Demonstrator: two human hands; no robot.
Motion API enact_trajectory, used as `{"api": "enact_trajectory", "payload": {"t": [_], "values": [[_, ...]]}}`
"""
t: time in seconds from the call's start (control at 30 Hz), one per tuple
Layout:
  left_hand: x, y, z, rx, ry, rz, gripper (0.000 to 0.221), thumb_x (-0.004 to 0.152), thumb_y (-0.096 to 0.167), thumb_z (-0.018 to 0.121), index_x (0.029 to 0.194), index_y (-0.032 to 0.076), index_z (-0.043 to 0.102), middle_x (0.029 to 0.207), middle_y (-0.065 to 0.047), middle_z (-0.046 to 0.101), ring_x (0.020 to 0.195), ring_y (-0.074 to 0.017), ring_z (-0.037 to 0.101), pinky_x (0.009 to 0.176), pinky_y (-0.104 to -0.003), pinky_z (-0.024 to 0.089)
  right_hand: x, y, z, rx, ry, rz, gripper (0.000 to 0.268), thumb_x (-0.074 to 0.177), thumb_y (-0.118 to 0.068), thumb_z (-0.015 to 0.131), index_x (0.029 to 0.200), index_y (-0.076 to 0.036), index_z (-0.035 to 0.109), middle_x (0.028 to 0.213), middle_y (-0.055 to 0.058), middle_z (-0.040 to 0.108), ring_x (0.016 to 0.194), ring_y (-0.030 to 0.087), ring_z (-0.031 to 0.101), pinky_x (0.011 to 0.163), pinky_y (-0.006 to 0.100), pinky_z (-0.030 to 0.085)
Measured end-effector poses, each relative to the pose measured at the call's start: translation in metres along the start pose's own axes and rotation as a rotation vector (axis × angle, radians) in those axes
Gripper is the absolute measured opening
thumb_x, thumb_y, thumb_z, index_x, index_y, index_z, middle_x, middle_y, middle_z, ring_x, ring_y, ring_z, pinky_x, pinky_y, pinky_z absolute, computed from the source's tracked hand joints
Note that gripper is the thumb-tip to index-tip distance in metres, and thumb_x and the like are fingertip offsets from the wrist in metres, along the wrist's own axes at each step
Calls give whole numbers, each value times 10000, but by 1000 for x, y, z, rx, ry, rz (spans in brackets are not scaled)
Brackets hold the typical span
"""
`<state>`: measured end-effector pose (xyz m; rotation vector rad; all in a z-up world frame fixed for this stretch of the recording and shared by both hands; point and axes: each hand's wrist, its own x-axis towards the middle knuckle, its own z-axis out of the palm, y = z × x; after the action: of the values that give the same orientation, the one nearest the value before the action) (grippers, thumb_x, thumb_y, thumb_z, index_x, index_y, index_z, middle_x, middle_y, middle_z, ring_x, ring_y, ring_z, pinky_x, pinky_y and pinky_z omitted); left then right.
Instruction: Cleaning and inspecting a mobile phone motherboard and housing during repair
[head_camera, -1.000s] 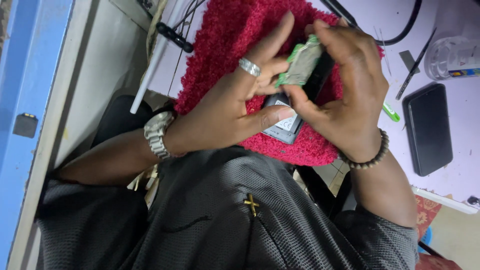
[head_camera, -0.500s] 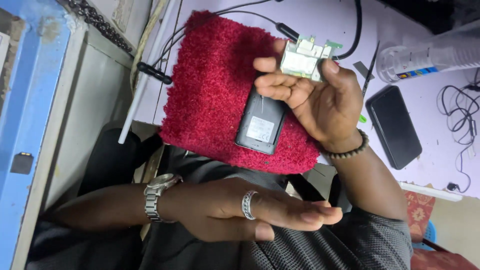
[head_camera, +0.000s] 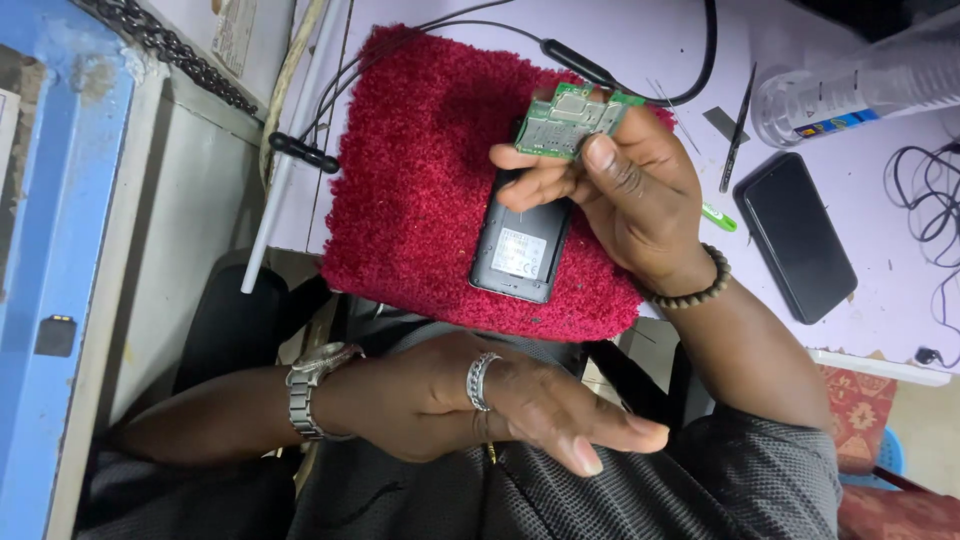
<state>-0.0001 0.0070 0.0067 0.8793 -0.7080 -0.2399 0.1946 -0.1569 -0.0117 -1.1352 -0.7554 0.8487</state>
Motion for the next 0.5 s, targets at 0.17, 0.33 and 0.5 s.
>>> {"api": "enact_trajectory", "payload": {"t": [0.17,0.33,0.5], "values": [[1,-3,2,-13,38,17,282,1307,225,359,1506,134,536,1713,-171,512,1698,-365,530,1517,-522,498,-1,-2,4,-48,-1,12,430,1156,-282,494,1324,113,512,1332,415,651,1052,440,774,969,499,693],[-3,-16,0,8,106,120,340,1275,238,527,1595,145,458,1734,-183,470,1680,-395,541,1462,-528,541,0,-3,5,-114,-41,-3,382,1169,-254,485,1332,88,534,1315,375,680,1008,402,790,923,470,708],[-15,-24,-6,-56,282,198,643,1234,382,671,1755,210,336,1812,-218,409,1664,-457,541,1298,-593,565,-1,-3,6,-148,-63,-6,368,1167,-216,478,1325,108,547,1306,367,687,958,377,795,881,436,716]]}}
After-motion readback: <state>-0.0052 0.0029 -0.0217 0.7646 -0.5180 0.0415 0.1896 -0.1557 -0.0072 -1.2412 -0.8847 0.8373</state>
